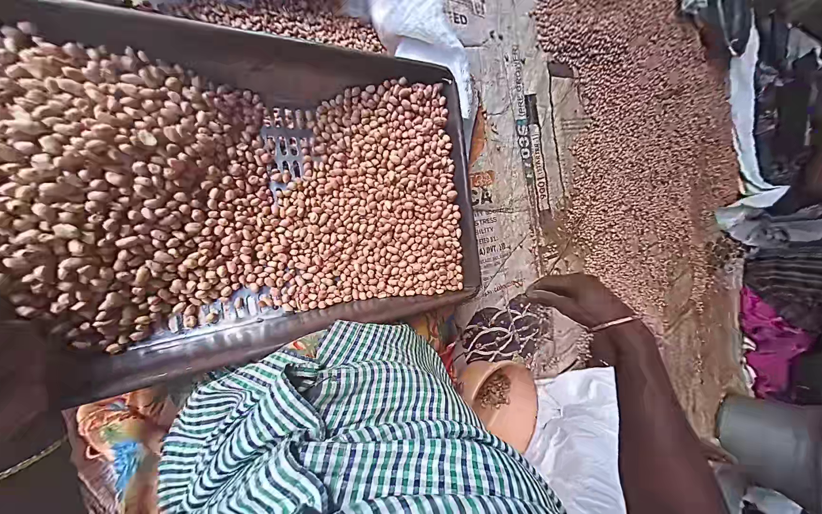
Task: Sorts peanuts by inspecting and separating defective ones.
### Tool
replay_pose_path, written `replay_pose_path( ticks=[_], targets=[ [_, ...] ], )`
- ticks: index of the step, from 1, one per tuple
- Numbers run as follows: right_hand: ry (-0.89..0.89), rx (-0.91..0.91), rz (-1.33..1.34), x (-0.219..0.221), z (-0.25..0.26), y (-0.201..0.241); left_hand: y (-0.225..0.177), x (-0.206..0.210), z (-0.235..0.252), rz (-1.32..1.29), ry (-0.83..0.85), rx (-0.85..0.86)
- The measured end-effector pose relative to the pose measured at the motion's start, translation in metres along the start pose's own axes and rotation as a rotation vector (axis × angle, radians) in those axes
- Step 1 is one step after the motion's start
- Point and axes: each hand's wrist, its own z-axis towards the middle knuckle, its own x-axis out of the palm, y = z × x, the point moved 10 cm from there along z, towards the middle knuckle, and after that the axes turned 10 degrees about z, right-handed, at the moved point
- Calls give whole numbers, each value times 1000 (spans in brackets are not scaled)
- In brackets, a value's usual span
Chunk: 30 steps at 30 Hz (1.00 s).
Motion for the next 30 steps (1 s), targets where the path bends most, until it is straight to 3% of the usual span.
replay_pose_path(
  ticks=[2, 5, 9, 12, 16, 20, 25, 27, 30],
  targets=[
    [-145, -584, 77, -12, 27, 109, -29, 3, -19, 32, -202, 294],
    [-13, -1258, 208, 47, 34, 274, -50, 35, -33, 157, -275, 543],
    [302, -1866, 186, 167, -9, 433, -48, 36, -44, 181, -429, 595],
    [418, -2052, 174, 216, -22, 492, -49, 32, -46, 136, -459, 625],
    [427, -2090, 127, 244, -15, 492, -48, 27, -44, 88, -472, 640],
    [493, -1960, -217, 262, -2, 422, -43, 29, -41, 82, -459, 584],
    [611, -1613, -374, 179, 33, 297, -42, 36, -37, 139, -365, 533],
    [505, -1496, -215, 137, 38, 280, -36, 42, -30, 148, -294, 437],
    [220, -1227, 200, 97, 51, 297, -13, 52, -11, 124, -185, 122]
  ],
)
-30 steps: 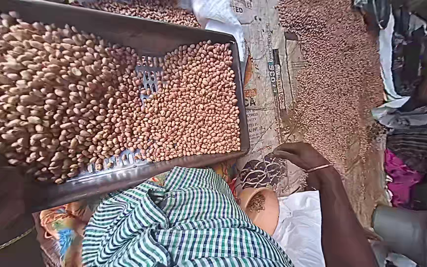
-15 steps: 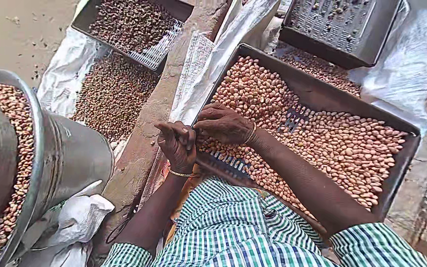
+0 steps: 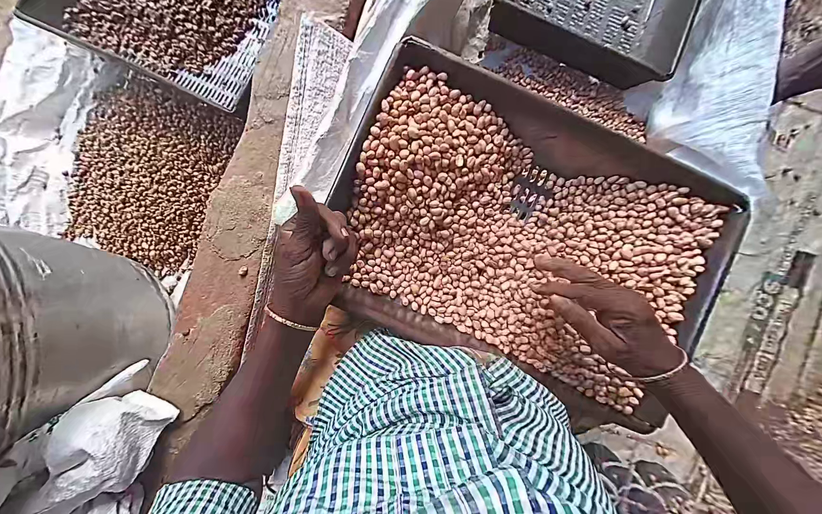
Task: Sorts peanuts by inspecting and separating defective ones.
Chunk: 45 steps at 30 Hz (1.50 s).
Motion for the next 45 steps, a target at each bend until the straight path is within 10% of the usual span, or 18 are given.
replay_pose_path(
  ticks=[4, 11, 15, 21, 30, 38, 45],
  targets=[
    [-360, 219, 131, 14, 25, -34, 26, 11, 0, 44, 125, -324],
    [12, 6, -69, 100, 43, 14, 23, 13, 6, 2, 217, -298],
    [-264, 114, 292, 63, 50, 13, 19, 17, 3, -20, 253, -282],
    [-204, -34, 157, 78, 93, 60, 58, 37, -21, 283, 450, -755],
    [118, 41, -532, 135, 90, 32, 30, 25, 2, -11, 334, -385],
    [-40, 236, 849, 100, 99, -9, -5, 8, 6, -360, 268, -53],
    [241, -116, -175, 174, 101, 55, -10, 8, 3, -308, 220, 24]
  ],
)
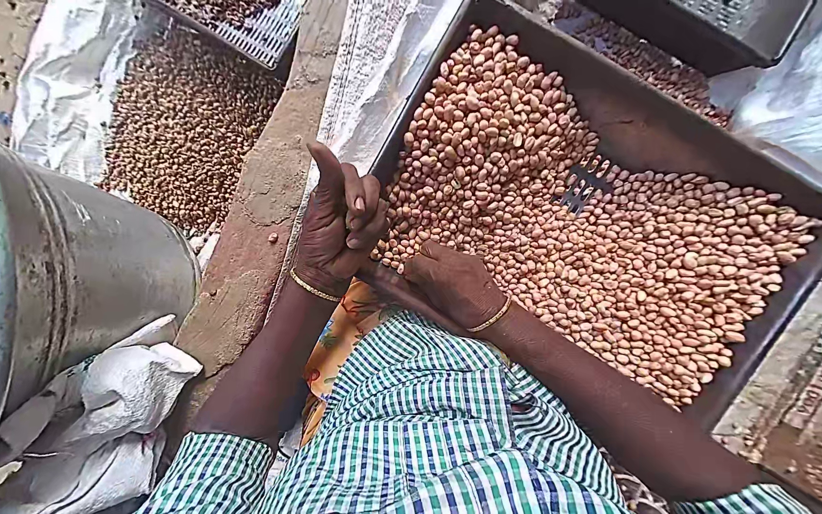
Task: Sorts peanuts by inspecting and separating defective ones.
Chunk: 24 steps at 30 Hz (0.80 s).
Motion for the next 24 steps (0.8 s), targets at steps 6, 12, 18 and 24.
replay_pose_path(
  ticks=[6, 12, 18, 24],
  targets=[
    [96, -349, -144, 10, -4, 18, -3, 1, -5, 66, 1, 49],
    [-161, 54, 288, -34, 7, -17, -1, 4, -5, 105, 31, 24],
    [-327, 81, 661, -90, 24, 4, 46, 9, -9, 199, 96, -531],
    [-127, 103, -23, -19, 32, -11, 26, 3, -2, -17, 41, -306]
  ],
)
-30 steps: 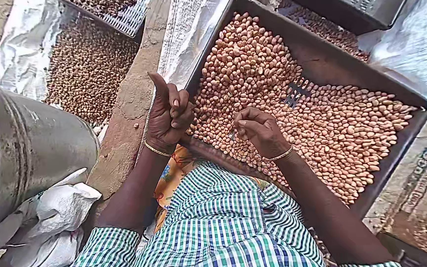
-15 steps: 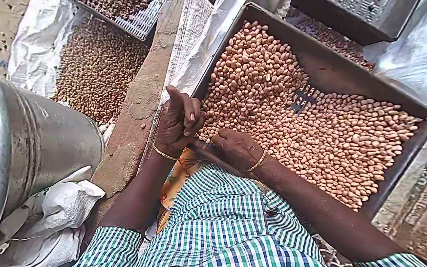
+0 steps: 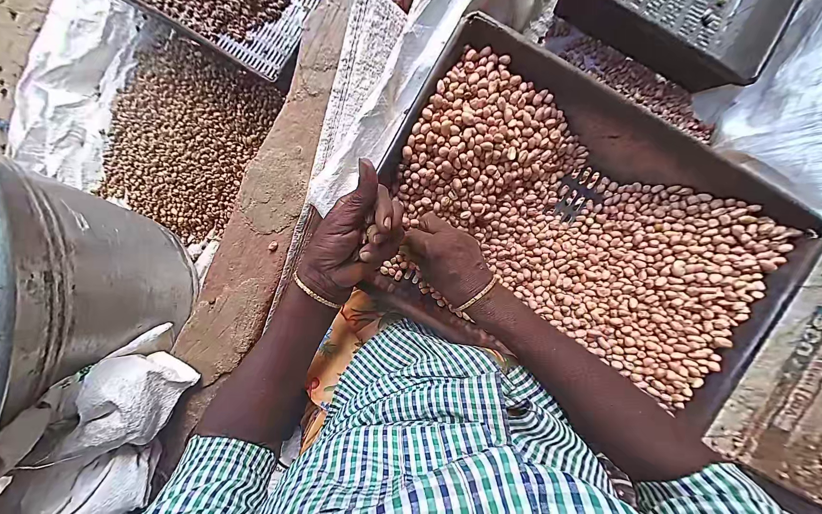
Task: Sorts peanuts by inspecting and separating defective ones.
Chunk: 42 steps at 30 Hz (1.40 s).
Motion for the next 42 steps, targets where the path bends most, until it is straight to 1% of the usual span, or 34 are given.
replay_pose_path(
  ticks=[2, 5, 7, 9, 10, 11, 13, 14, 15, 16, 17, 18, 20, 22, 23, 25, 29, 31, 32, 34, 35, 36, 37, 38, 39, 40, 42],
  targets=[
    [96, 67, -124, 13, 1, 7, 0, 0, 1, -21, 12, -5],
    [237, 228, -160, 16, 4, 9, 4, 4, 1, -82, 58, -72],
    [243, 202, -167, 19, -1, 7, 10, 4, 0, -88, 67, -147],
    [196, 143, -126, 20, -5, -2, 14, 5, -2, -65, 83, -196],
    [176, 174, -32, 10, -5, -11, 15, 6, -2, -47, 94, -215],
    [147, 244, 119, -8, -2, -21, 16, 7, -2, -30, 95, -235],
    [-128, 231, 431, -61, 0, -29, 22, 6, -2, 46, 79, -298],
    [-181, 192, 570, -77, -1, -23, 29, 6, -4, 91, 77, -354],
    [-161, 145, 668, -84, -3, -12, 37, 8, -6, 107, 89, -425],
    [-116, 108, 700, -85, -5, -5, 44, 11, -6, 110, 116, -483],
    [-97, 89, 658, -87, -10, -4, 46, 13, -6, 136, 134, -510],
    [-114, 107, 555, -91, -18, -12, 46, 12, -5, 182, 137, -508],
    [-147, 215, 325, -94, -47, -40, 39, 5, -5, 234, 81, -449],
    [-111, 274, 238, -80, -81, -61, 31, 0, -6, 210, 57, -374],
    [-90, 265, 216, -72, -97, -62, 30, 0, -5, 199, 59, -343],
    [-67, 219, 137, -55, -112, -56, 28, 1, -2, 234, 52, -304],
    [-43, 54, -103, -34, -109, -40, 25, -3, -1, 294, 0, -292],
    [-68, 8, -76, -36, -106, -39, 23, -5, -2, 274, -22, -274],
    [-104, 36, 18, -45, -107, -42, 22, -3, -1, 246, -3, -260],
    [-226, 183, 336, -70, -107, -49, 23, 0, -2, 255, 21, -264],
    [-284, 222, 475, -80, -104, -45, 28, 2, -4, 308, 35, -309],
    [-305, 215, 571, -86, -98, -35, 37, 7, -6, 382, 72, -391],
    [-291, 189, 610, -88, -91, -25, 48, 13, -8, 454, 136, -490],
    [-262, 160, 592, -89, -85, -18, 57, 18, -10, 497, 201, -573],
    [-231, 143, 534, -90, -85, -18, 62, 20, -11, 512, 247, -621],
    [-201, 141, 445, -91, -90, -23, 61, 21, -12, 504, 265, -629],
    [-114, 177, 228, -90, -107, -41, 53, 20, -9, 482, 251, -571]
  ],
)
